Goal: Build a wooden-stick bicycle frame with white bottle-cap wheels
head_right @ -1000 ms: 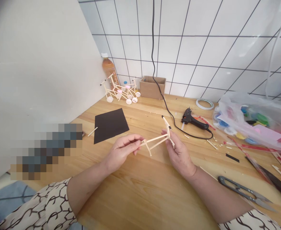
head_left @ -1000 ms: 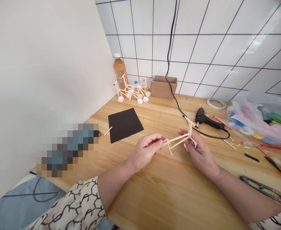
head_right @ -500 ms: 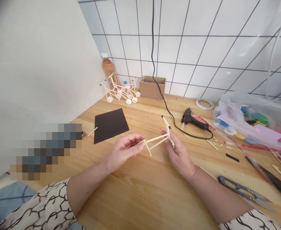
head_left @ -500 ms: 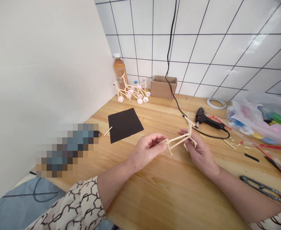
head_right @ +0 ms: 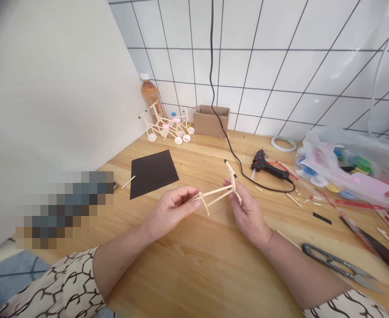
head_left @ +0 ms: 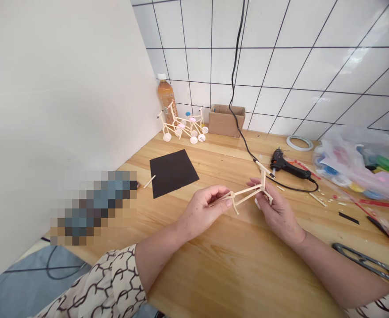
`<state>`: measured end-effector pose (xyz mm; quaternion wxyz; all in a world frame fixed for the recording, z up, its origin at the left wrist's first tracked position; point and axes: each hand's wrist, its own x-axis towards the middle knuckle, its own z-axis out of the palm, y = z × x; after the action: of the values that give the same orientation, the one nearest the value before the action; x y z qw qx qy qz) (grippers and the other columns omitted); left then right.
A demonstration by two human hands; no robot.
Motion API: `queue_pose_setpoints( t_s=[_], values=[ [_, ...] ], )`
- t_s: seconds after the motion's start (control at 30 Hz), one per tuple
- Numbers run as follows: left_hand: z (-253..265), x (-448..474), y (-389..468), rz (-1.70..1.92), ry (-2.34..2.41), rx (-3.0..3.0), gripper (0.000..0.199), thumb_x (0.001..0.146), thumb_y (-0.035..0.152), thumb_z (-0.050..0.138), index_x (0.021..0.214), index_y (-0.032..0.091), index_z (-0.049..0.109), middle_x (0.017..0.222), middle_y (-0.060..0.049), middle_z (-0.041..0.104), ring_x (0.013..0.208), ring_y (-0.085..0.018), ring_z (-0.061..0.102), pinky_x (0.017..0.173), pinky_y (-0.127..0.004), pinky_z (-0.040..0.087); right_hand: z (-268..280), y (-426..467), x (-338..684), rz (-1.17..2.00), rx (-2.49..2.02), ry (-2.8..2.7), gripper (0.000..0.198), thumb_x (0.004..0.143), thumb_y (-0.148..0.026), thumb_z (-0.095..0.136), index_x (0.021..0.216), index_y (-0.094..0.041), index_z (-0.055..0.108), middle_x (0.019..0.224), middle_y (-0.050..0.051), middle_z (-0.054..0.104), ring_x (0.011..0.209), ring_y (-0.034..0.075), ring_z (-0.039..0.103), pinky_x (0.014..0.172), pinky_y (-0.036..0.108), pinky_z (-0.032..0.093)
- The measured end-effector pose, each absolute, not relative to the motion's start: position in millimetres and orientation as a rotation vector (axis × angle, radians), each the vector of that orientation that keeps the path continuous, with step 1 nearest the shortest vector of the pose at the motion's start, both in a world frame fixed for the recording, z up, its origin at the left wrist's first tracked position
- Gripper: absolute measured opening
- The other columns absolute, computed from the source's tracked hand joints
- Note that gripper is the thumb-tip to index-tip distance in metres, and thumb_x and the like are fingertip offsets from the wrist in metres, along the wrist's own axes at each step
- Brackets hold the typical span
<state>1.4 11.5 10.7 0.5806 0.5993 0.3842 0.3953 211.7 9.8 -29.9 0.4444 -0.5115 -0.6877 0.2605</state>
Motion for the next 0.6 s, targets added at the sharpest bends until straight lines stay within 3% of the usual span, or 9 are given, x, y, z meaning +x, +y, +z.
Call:
queue_pose_setpoints(
  t_s=[0.6],
  values=[
    [7.5,1.6,12.2,0.926,0.904,1.392,0.019,0.081,0.032,0.061,0.091,0.015,0.062,0.077,0.001,0.058,0.068,-0.009,0.050,0.065,-0.021,0.040,-31.8,9.6,215.0,0.654,-1.241,-1.722,0.038,0.089,-0.029,0.049,0.127,-0.025,0.046,0.126,0.010,0.057,0.117,0.023,0.053,0.101,0.046,0.039]
  ],
)
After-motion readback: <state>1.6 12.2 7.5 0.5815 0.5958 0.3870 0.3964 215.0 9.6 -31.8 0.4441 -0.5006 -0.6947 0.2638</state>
